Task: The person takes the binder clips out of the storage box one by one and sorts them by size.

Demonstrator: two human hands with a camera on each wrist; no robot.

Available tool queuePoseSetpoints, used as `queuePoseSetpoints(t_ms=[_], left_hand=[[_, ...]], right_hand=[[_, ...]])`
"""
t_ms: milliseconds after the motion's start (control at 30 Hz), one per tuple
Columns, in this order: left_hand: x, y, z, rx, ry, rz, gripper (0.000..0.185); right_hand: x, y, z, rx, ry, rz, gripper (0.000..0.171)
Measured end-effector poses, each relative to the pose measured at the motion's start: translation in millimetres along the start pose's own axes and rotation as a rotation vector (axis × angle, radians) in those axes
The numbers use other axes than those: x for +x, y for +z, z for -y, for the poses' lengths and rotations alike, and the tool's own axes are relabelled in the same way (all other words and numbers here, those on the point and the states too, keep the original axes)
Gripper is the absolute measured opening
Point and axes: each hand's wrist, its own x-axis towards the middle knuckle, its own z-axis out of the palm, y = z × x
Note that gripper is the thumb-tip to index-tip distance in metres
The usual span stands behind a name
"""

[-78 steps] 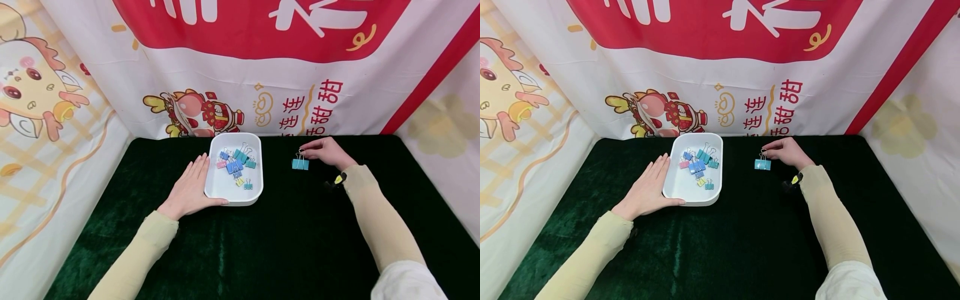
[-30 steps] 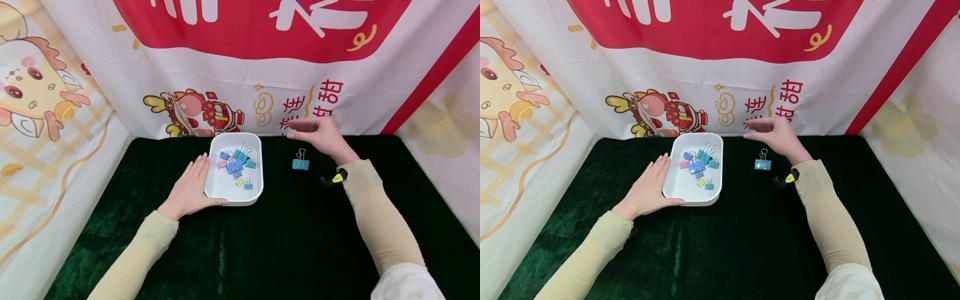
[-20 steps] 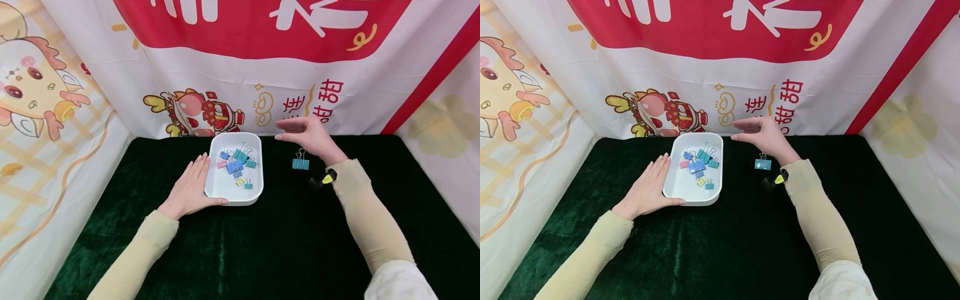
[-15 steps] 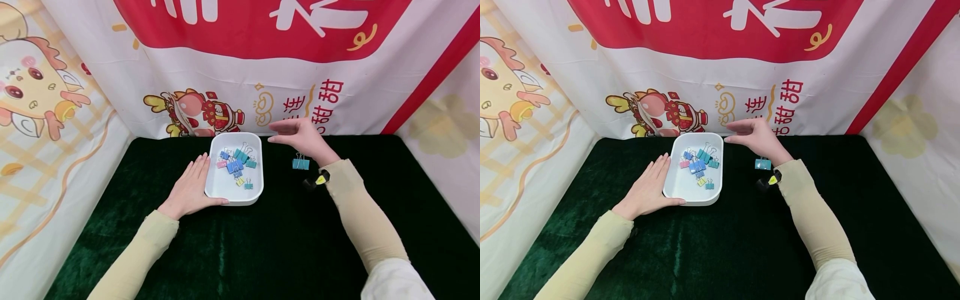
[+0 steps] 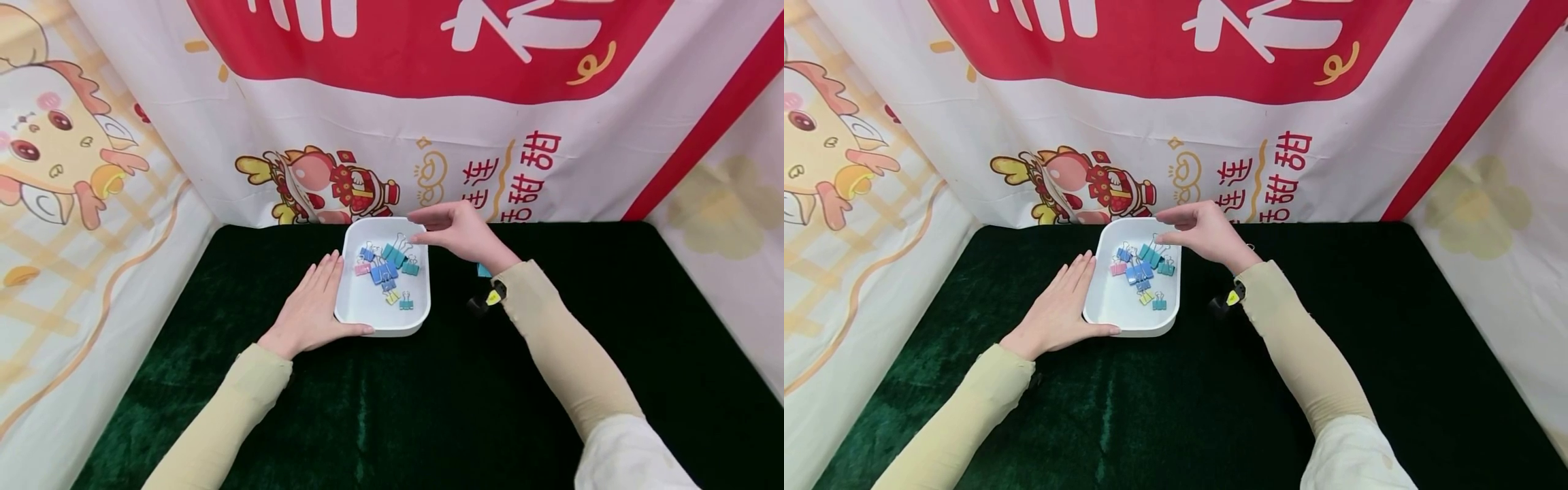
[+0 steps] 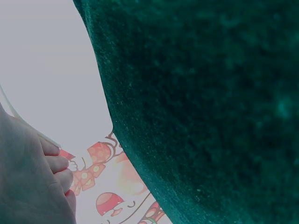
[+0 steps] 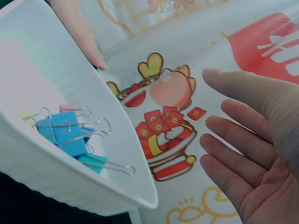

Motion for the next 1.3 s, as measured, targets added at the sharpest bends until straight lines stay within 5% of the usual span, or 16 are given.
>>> queuePoseSetpoints(t_ms=[400, 1300], left_hand=[[0.2, 0.2, 1.5, -0.007, 0.007, -0.001, 0.133], [0.4, 0.3, 2.9, -0.011, 0.006, -0.002, 0.132]], right_hand=[[21, 31, -3, -0.061, -0.007, 0.071, 0.040], [49, 66, -21, -0.404, 0.121, 0.234, 0.044]])
